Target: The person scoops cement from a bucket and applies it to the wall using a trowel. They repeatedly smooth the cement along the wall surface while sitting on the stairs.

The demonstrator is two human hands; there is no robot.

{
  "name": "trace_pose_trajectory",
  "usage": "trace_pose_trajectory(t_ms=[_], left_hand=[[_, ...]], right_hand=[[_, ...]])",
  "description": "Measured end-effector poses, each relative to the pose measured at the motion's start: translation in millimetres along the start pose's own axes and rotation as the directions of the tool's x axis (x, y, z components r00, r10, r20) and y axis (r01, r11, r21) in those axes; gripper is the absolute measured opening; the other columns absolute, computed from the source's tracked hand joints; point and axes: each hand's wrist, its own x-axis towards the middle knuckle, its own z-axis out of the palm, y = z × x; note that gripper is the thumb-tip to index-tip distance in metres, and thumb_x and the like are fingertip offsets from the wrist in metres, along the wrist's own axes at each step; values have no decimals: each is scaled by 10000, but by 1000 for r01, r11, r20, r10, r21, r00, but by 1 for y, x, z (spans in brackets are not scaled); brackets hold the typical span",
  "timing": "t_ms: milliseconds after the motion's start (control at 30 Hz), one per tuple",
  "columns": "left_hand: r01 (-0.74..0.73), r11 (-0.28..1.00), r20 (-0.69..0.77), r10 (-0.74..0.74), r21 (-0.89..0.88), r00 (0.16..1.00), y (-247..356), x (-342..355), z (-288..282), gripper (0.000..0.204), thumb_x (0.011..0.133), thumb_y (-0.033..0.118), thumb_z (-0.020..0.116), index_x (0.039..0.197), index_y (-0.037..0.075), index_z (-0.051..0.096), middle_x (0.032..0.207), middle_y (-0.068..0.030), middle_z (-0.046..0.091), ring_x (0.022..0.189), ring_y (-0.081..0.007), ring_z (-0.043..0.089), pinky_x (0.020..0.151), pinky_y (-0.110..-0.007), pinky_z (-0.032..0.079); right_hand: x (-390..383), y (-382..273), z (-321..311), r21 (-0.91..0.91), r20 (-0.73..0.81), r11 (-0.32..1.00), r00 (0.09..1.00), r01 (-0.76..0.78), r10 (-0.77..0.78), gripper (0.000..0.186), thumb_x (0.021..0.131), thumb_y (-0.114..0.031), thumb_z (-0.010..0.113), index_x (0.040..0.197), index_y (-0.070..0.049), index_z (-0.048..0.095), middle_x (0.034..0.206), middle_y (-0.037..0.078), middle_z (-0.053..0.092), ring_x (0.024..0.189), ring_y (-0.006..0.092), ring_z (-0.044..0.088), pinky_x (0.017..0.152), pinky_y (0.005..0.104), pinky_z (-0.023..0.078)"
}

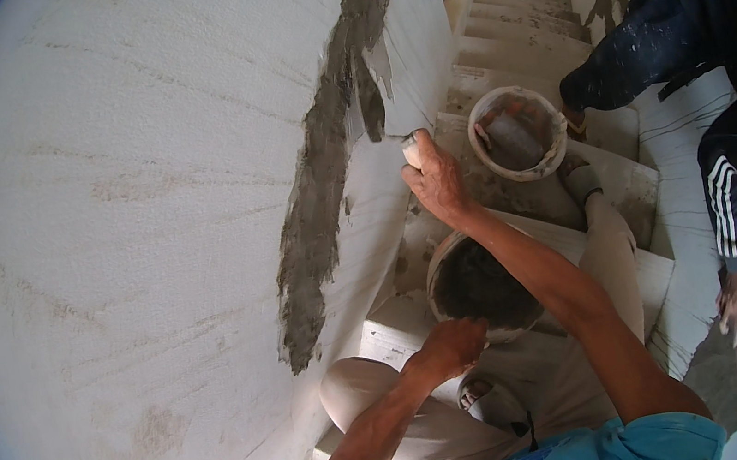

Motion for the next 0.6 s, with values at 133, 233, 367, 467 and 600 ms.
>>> trace_pose_trajectory(t_ms=[133, 233, 367, 467, 600], left_hand=[[-24, 1000, -22, 23, -13, 999, 0, -2, -2, 186, 899, 171, 584, 1005, 22, 555, 920, -183, 655, 884, -394, 649, 714, -495, 515], [-8, 1000, -2, 8, -21, 1000, 2, -2, -6, 189, 904, 172, 575, 1011, 18, 550, 923, -188, 652, 888, -396, 647, 727, -499, 515], [-4, 1000, 3, 4, -10, 1000, 2, 0, -4, 192, 911, 174, 557, 1021, 17, 545, 929, -194, 651, 895, -399, 646, 740, -497, 519], [9, 1000, 22, -8, -14, 1000, 5, -2, -8, 190, 915, 171, 546, 1025, 17, 545, 945, -198, 654, 910, -399, 646, 748, -496, 520], [-7, 1000, -19, 7, -4, 1000, 0, -1, 2, 181, 913, 161, 541, 1025, 19, 544, 949, -204, 656, 914, -401, 645, 750, -499, 518]], right_hand=[[29, 9, 2, 36, -58, 998, 997, -57, 59, 278, 758, -9, 561, 998, 2, 422, 780, 234, 556, 740, 463, 587, 680, 536, 448], [53, 11, 0, 34, -17, 996, 996, -85, 86, 269, 755, -11, 555, 986, 1, 417, 755, 225, 548, 718, 456, 577, 669, 528, 442], [57, 11, -1, -15, -12, 1000, 1000, -1, 1, 271, 760, -17, 584, 976, -5, 420, 763, 225, 554, 735, 442, 593, 678, 518, 467], [37, 12, -3, -46, 7, 994, 995, 102, -101, 284, 761, -22, 609, 980, -16, 429, 779, 226, 558, 761, 434, 607, 687, 510, 485], [5, 9, -17, -4, 77, 985, 982, 172, -171, 293, 763, -23, 618, 998, -24, 443, 814, 221, 572, 786, 431, 617, 692, 503, 494]])
